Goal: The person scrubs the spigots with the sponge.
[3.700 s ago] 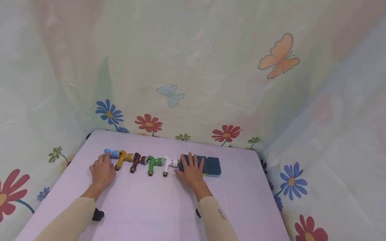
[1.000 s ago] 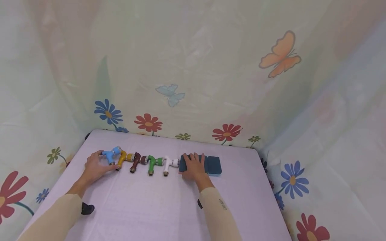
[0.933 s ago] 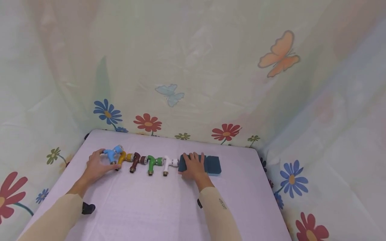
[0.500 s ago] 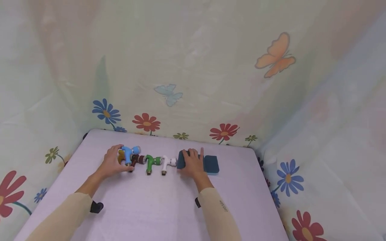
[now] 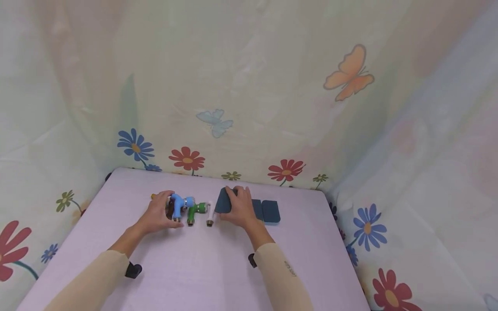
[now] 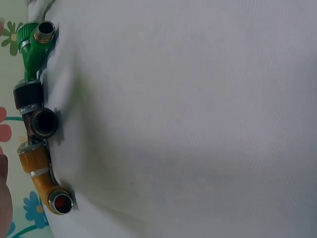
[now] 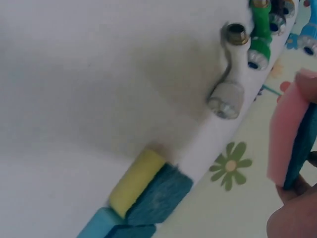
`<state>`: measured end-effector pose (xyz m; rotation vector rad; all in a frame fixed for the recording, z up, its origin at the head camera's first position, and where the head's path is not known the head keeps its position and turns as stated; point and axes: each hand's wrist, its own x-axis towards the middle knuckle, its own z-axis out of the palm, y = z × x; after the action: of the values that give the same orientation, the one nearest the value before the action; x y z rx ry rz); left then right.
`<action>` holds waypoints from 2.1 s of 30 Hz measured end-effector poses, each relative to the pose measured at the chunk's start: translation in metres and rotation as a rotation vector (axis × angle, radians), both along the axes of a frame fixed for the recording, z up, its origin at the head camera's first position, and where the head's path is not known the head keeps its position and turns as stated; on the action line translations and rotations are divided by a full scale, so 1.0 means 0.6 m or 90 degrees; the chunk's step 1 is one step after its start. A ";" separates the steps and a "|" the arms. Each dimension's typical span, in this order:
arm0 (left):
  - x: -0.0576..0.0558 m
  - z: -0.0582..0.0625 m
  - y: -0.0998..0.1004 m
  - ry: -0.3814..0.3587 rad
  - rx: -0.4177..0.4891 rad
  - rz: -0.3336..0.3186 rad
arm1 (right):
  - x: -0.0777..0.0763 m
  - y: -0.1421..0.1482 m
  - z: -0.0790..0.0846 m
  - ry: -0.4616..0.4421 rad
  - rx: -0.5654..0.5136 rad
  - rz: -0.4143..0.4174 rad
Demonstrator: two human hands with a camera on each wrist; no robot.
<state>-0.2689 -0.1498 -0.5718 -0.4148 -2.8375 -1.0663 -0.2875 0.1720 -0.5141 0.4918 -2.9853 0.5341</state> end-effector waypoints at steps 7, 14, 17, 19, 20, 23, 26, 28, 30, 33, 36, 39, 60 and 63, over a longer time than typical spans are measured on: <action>0.003 0.001 0.017 0.022 -0.030 -0.018 | 0.017 -0.038 0.018 -0.021 -0.086 0.088; 0.000 -0.002 0.032 0.026 -0.034 -0.041 | 0.026 -0.056 0.021 -0.002 -0.084 0.139; 0.000 -0.001 0.037 0.026 -0.038 -0.054 | 0.028 -0.062 0.018 0.010 -0.078 0.151; 0.001 0.001 0.041 0.027 -0.032 -0.062 | 0.028 -0.065 0.016 0.016 -0.070 0.154; 0.001 0.002 0.043 0.028 -0.032 -0.065 | 0.029 -0.066 0.015 0.019 -0.068 0.157; 0.002 0.004 0.049 0.029 -0.025 -0.073 | 0.030 -0.070 0.014 0.025 -0.061 0.166; 0.000 0.003 0.055 0.030 -0.028 -0.078 | 0.032 -0.073 0.013 0.033 -0.060 0.182; -0.002 0.004 0.059 0.030 -0.022 -0.085 | 0.032 -0.074 0.013 0.039 -0.055 0.187; -0.005 0.005 0.064 0.035 -0.013 -0.094 | 0.033 -0.075 0.013 0.045 -0.054 0.191; -0.007 0.009 0.072 0.036 0.007 -0.109 | 0.035 -0.073 0.014 0.048 -0.044 0.189; -0.007 0.012 0.077 0.024 0.018 -0.117 | 0.035 -0.072 0.014 0.049 -0.029 0.184; -0.007 0.014 0.081 0.008 0.019 -0.121 | 0.035 -0.070 0.015 0.055 -0.012 0.174; -0.001 0.014 0.092 -0.002 0.003 -0.140 | 0.024 -0.071 0.016 0.051 0.060 0.147; -0.001 0.015 0.094 -0.011 0.001 -0.140 | 0.023 -0.071 0.016 0.045 0.060 0.132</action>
<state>-0.2695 -0.0932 -0.5630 -0.7356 -2.8562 -1.1113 -0.2734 0.1296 -0.5042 0.8160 -2.9203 0.3809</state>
